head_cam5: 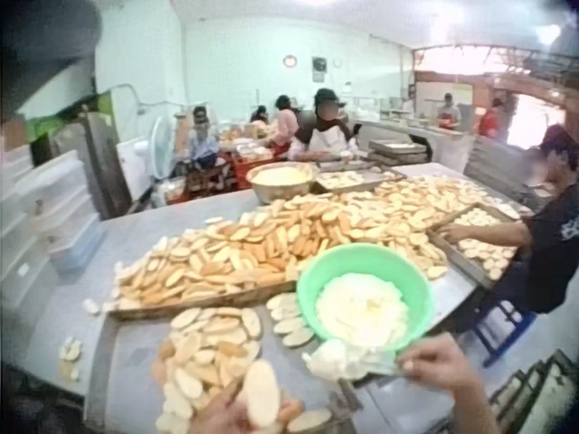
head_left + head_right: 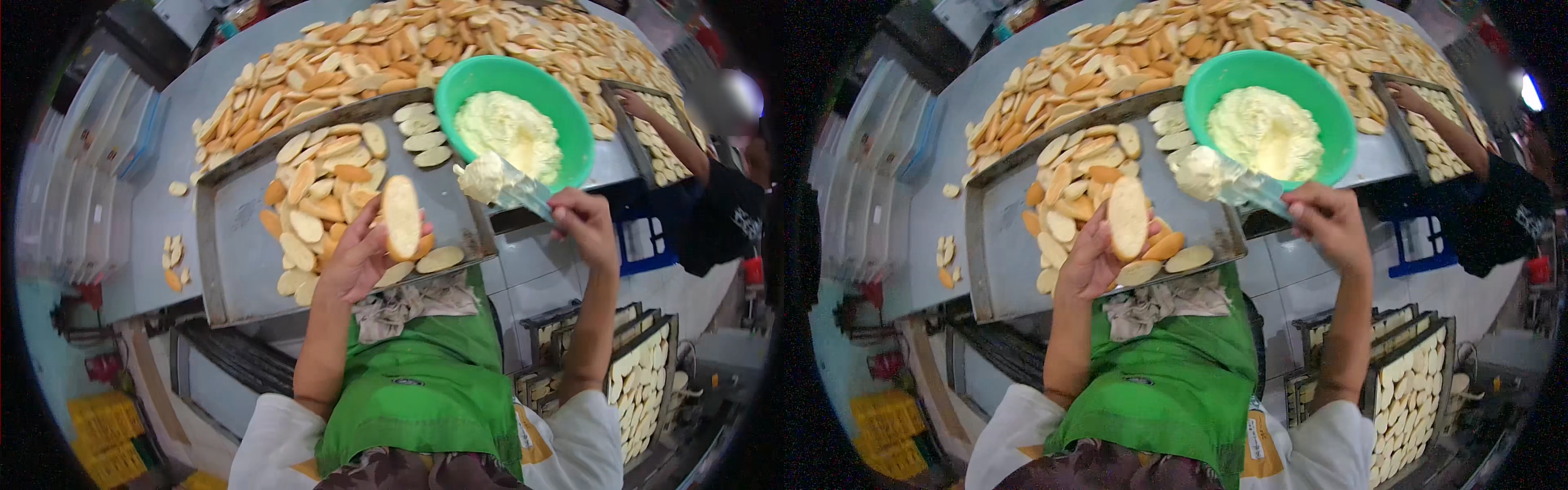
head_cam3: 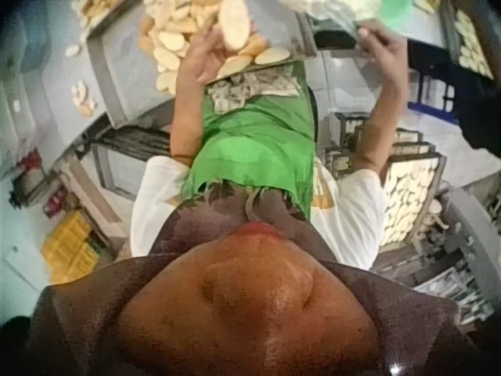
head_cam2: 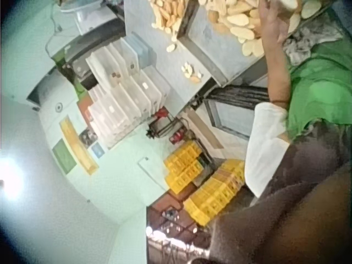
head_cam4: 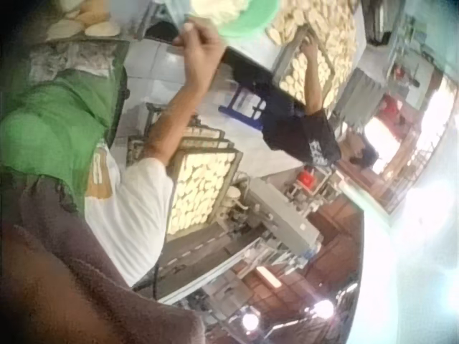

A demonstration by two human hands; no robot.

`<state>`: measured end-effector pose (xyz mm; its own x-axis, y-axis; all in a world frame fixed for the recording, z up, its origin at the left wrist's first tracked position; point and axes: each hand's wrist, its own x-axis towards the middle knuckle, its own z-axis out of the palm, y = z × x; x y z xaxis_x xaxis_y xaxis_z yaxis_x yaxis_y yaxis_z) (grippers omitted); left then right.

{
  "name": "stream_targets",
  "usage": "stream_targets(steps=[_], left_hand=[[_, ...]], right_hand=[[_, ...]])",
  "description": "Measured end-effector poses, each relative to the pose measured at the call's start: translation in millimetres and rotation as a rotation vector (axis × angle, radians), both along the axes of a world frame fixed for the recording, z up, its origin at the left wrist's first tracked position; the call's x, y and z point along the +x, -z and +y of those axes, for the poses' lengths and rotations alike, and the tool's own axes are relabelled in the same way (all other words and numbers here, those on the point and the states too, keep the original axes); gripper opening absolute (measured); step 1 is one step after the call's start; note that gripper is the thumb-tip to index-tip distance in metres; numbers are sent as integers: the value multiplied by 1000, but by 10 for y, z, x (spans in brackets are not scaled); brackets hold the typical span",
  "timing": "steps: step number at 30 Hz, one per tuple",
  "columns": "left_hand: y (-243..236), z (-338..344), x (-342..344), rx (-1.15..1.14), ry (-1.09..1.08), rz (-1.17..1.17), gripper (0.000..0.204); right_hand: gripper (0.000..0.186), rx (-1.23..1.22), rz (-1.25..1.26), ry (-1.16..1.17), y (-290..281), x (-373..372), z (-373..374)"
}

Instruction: Spreading cream on sliced bread using a spatula.

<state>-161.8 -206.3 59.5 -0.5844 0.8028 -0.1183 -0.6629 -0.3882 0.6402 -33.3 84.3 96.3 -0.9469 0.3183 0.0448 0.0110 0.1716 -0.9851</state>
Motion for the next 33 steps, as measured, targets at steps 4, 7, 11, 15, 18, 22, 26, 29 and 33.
stream_targets(steps=[4,7,11,15,18,22,26,29,33], left_hand=[[19,25,33,3,-25,-32,63],[-7,32,76,6,-78,-93,65],[100,-46,12,60,-182,-64,67],[7,9,-10,-42,-247,87,68],[-28,-26,-23,10,-250,74,67],[-19,-33,-18,-94,-291,73,69],[-51,114,123,-144,-129,92,75],[-10,82,142,-197,-41,118,74],[72,59,156,-147,40,123,72]], right_hand=[[18,-2,239,-14,304,-38,-651],[21,40,259,6,484,-105,-868],[23,291,237,176,549,-91,-867],[24,211,222,223,472,-48,-921],[23,242,204,100,496,-32,-927],[21,181,205,188,590,-5,-891],[23,199,387,310,686,-128,-1046],[23,290,432,380,701,-203,-1078],[25,477,444,499,686,-247,-1071]])
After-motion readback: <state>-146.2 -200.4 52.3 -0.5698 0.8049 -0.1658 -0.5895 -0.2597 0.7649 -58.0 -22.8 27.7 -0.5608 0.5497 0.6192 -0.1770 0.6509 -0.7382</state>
